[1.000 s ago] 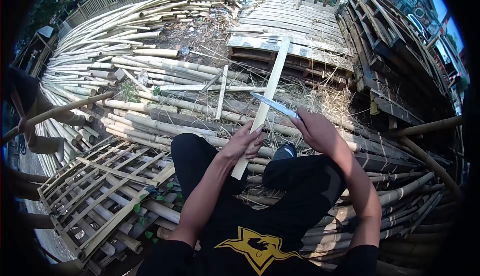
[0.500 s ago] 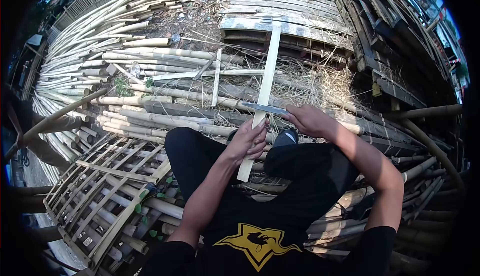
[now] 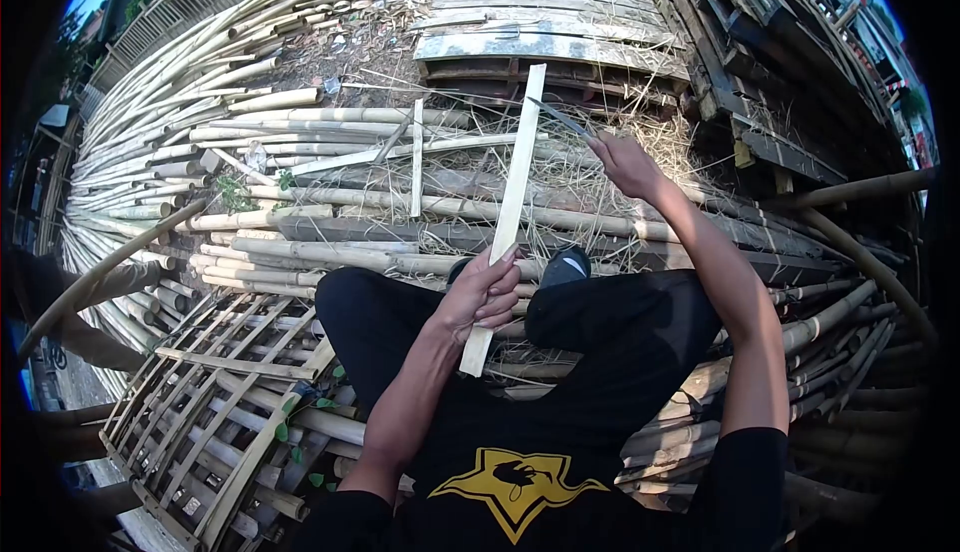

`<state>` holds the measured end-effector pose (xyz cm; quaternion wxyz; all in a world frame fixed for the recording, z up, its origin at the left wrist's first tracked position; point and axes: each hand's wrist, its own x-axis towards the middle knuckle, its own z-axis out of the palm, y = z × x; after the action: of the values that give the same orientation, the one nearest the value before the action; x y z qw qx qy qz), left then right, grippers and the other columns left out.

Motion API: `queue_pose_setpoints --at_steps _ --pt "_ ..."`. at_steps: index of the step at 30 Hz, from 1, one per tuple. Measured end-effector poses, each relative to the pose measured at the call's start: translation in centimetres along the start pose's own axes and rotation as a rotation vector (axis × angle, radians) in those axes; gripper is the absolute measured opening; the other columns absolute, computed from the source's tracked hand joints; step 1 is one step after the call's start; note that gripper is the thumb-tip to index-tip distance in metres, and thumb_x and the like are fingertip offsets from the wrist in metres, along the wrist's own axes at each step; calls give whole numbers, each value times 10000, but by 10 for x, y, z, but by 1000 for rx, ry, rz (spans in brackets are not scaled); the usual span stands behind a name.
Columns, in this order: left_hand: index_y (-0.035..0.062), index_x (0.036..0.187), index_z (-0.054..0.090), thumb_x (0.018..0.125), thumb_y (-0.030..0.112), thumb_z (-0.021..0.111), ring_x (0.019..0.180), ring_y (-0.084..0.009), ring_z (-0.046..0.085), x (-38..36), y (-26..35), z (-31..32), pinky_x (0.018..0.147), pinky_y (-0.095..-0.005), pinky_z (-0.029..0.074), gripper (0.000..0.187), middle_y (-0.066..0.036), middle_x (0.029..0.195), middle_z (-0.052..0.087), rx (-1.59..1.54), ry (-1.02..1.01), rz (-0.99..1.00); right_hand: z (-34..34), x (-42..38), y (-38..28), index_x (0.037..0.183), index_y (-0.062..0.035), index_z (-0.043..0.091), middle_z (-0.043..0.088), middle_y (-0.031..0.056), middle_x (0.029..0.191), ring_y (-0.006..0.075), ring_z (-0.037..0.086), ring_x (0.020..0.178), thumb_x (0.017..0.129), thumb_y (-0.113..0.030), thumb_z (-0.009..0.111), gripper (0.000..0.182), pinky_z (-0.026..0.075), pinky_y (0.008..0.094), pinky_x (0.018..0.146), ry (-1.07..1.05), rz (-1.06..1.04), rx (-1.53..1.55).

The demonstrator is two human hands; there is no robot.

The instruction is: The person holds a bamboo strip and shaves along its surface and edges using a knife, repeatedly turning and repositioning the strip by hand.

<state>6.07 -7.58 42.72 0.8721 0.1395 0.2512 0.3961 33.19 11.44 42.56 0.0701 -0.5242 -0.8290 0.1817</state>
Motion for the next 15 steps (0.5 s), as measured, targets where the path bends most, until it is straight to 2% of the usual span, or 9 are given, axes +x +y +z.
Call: queue_pose_setpoints --at_steps 3,5,6,8,14,15 --pt "90 1143 470 1041 195 367 351 -24 256 7 4 -14 289 -166 242 179 45 612 323 -28 9 28 1 -14 -32 877 -23 531 584 210 696 433 560 679 1013 -399 372 429 430 510 654 -12 -40 117" --pt "87 1146 470 1042 194 364 352 -24 257 6 5 -14 292 -165 245 183 45 612 324 -17 23 42 0 -26 -59 894 -21 540 575 227 715 435 565 723 1012 -404 372 434 437 498 676 -135 -219 178" --pt "88 1140 471 1041 191 364 352 -23 254 6 7 -13 290 -166 240 179 45 612 323 -38 19 48 1 -35 -74 903 -27 544 571 231 718 442 568 739 1008 -410 381 428 434 508 682 -217 -234 130" --pt "89 1135 472 1041 188 364 351 -22 250 3 6 -12 288 -167 236 175 46 611 322 -64 19 51 15 -41 -79 909 -51 499 525 210 665 422 538 673 1008 -386 395 365 401 517 628 -282 -304 158" --pt "95 1088 454 1039 192 377 345 -19 236 1 9 -9 282 -168 216 133 47 608 313 -62 20 60 21 -22 -67 919 -73 506 547 199 657 426 538 649 1004 -409 389 366 398 523 606 -214 -404 17" --pt "103 1038 440 1035 202 394 344 -19 242 3 10 -13 284 -169 219 109 48 595 314 -66 3 75 21 -18 -70 915 -69 513 567 199 655 429 568 684 998 -432 376 397 424 541 634 -224 -388 -7"
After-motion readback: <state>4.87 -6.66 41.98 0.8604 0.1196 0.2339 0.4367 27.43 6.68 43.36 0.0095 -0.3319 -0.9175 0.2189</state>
